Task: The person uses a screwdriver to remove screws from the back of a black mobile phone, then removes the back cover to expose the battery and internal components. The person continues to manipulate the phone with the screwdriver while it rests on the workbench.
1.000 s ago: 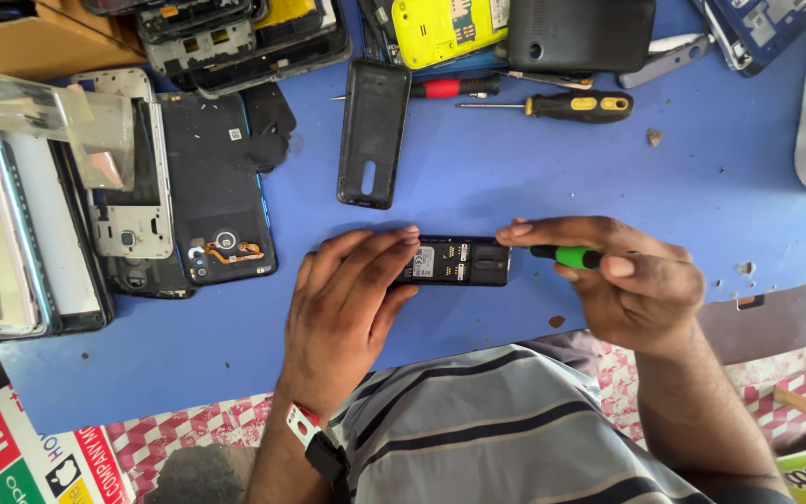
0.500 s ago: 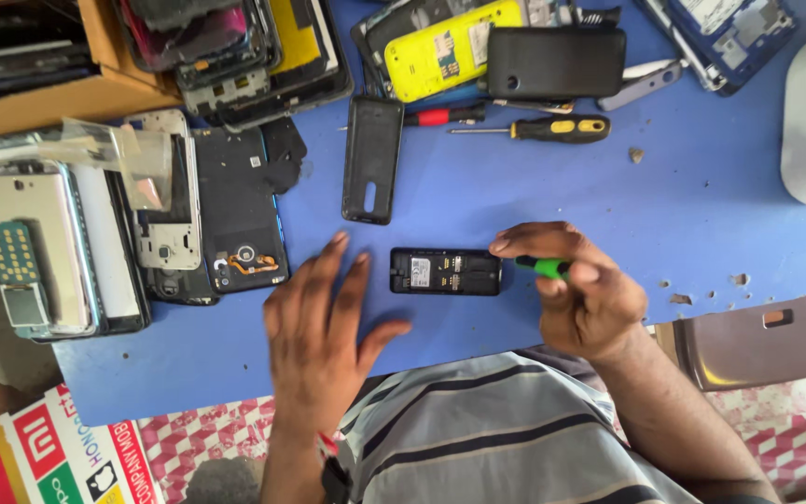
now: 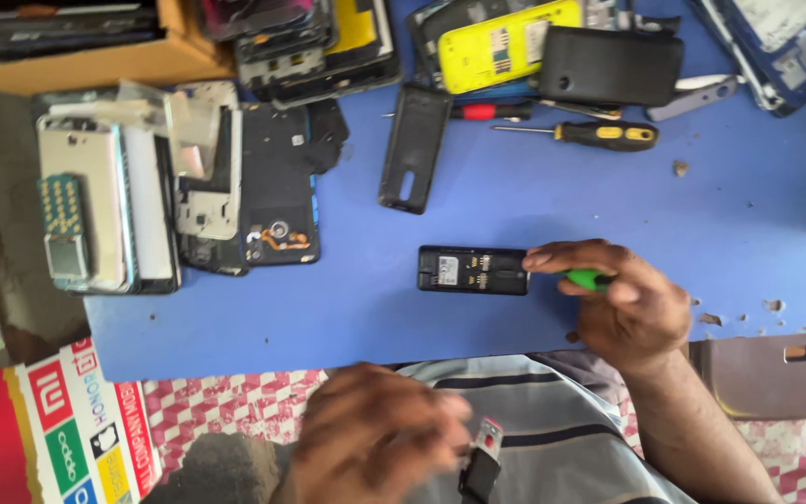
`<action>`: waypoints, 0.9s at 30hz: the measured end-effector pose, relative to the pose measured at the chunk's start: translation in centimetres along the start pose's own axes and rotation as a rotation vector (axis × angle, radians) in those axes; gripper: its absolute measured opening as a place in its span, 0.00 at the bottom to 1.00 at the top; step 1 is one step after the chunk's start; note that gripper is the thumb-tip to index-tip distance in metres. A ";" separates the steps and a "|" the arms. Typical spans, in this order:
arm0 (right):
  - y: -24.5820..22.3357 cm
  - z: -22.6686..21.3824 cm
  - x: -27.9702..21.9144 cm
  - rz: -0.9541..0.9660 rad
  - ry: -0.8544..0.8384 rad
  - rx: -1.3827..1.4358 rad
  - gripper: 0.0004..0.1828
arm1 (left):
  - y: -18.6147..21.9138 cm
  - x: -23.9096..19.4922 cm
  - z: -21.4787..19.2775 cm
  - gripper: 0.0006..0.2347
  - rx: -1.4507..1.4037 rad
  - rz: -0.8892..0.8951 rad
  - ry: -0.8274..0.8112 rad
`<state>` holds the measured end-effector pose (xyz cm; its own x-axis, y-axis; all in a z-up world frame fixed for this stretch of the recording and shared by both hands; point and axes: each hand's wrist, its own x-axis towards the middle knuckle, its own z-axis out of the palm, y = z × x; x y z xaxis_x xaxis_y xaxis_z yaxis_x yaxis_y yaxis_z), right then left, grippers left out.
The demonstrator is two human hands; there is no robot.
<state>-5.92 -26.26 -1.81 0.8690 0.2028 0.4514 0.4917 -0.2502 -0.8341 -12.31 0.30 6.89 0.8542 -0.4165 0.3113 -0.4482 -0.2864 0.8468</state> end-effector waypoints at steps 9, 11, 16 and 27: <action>1.7 1.4 -1.3 -0.294 0.076 -0.141 0.39 | -1.6 1.0 2.1 0.07 -0.570 0.360 -0.270; 2.0 1.2 -1.9 -0.262 0.079 -0.127 0.40 | -2.1 0.2 2.9 0.06 -0.564 0.348 -0.286; 2.6 1.6 -2.4 -0.226 0.044 -0.061 0.39 | -2.4 -1.0 3.6 0.09 -0.600 0.312 -0.232; 0.7 2.6 -0.6 -0.169 -0.008 -0.105 0.26 | -3.1 -2.1 3.1 0.11 -0.587 0.308 -0.280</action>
<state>-6.22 -24.10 -3.46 0.7732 0.2577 0.5794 0.6341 -0.3088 -0.7089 -13.51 -0.59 2.30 0.5768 -0.6320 0.5176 -0.3750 0.3580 0.8551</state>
